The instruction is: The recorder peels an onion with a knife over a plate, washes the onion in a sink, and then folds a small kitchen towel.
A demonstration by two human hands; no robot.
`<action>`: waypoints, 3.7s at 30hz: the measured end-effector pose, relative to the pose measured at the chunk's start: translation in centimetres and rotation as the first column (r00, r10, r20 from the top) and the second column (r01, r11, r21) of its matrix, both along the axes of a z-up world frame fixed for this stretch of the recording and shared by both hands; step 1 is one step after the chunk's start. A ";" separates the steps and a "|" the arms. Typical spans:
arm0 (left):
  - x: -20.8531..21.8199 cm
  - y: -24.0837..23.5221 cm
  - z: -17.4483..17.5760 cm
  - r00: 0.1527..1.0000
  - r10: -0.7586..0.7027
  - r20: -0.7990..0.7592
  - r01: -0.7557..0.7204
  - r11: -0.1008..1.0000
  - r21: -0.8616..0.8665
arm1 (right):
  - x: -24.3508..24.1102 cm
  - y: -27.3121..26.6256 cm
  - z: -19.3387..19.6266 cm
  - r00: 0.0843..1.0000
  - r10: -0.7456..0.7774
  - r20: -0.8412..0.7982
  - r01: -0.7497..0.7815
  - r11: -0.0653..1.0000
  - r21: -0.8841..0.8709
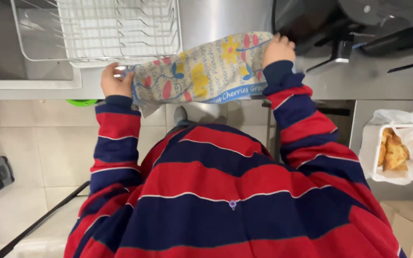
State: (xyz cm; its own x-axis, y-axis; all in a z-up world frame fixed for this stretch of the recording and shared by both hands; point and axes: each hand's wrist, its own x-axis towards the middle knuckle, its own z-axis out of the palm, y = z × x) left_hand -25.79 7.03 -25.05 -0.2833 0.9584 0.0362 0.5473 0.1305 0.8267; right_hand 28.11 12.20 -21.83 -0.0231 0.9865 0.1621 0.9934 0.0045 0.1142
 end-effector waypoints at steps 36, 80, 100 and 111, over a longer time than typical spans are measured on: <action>-12.8 -4.0 12.3 0.592 -0.266 0.761 -0.047 0.931 0.362 | 3.5 -8.7 14.1 0.014 0.281 -0.960 -0.025 0.960 0.280; 14.9 -2.7 35.0 0.361 -0.817 0.450 0.610 0.572 0.549 | -11.2 -17.0 30.3 0.470 0.617 -0.631 -0.736 0.669 0.106; 17.7 -1.3 11.9 0.830 -0.513 -0.217 0.547 0.825 0.140 | -0.9 -10.5 11.3 0.614 0.209 -0.761 -0.247 0.967 0.067; 22.8 -1.7 2.9 0.615 -0.610 -0.500 0.663 0.743 -0.090 | -3.0 -12.3 4.0 0.841 0.289 -0.457 -0.251 0.957 0.143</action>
State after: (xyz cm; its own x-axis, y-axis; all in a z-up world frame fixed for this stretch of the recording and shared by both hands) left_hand -2.96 5.29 -22.10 0.4767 0.8747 0.0869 0.7755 -0.4651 0.4269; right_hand 25.09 -0.08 -17.81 -0.1895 0.9368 0.2941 0.8892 0.2907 -0.3532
